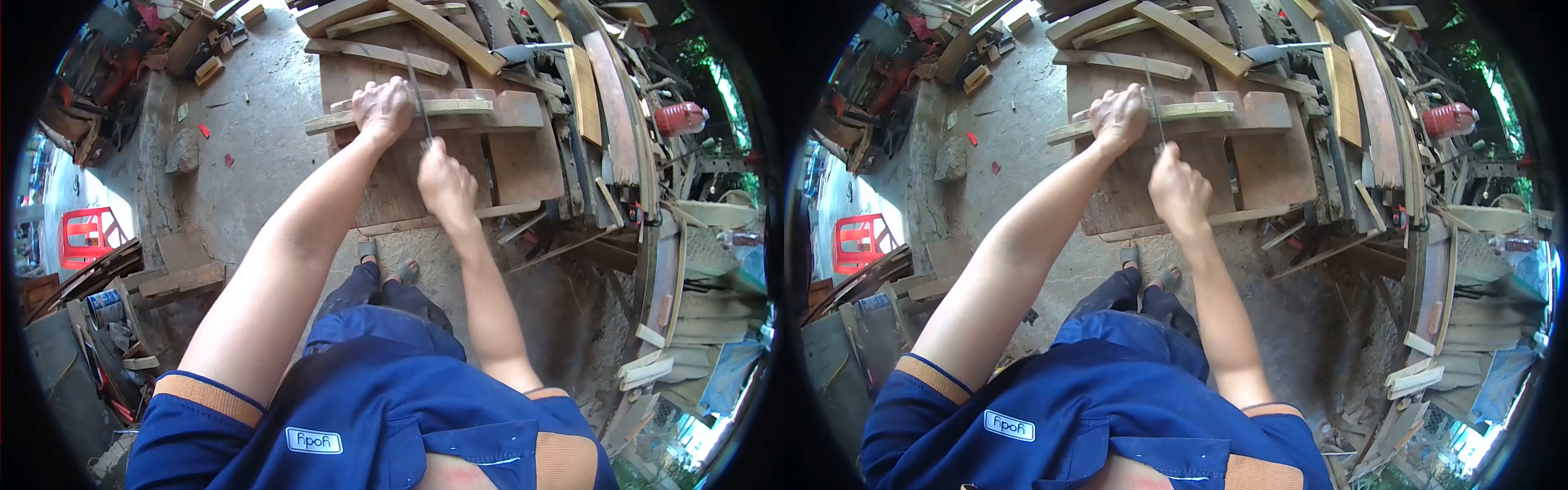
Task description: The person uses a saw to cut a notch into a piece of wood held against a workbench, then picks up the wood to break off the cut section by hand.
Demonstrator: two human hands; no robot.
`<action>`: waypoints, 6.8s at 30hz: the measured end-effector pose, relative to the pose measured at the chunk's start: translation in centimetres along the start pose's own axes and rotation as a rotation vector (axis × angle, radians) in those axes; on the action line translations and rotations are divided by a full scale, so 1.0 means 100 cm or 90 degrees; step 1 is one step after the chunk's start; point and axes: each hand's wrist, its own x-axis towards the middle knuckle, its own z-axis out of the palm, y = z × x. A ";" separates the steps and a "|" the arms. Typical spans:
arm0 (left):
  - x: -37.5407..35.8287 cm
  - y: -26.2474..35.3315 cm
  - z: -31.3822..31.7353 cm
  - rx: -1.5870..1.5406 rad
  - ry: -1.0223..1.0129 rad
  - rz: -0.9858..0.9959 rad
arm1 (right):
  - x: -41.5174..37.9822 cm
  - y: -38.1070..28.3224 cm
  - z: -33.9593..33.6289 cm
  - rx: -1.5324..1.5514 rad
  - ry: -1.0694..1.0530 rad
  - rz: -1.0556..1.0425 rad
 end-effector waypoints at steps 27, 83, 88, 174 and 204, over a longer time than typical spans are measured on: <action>-0.004 -0.001 0.002 -0.032 0.059 0.033 | -0.018 0.001 -0.047 0.025 -0.119 0.025; -0.016 -0.027 -0.007 0.057 0.046 0.059 | -0.010 -0.027 0.014 -0.125 0.062 -0.049; -0.016 -0.027 -0.006 0.050 0.048 0.051 | -0.006 -0.030 0.003 -0.089 0.008 -0.029; -0.014 -0.036 -0.001 0.101 0.056 0.040 | 0.032 -0.032 0.026 0.029 0.098 -0.067; -0.011 -0.035 -0.002 0.066 0.075 0.025 | -0.004 -0.013 0.014 0.017 0.063 -0.080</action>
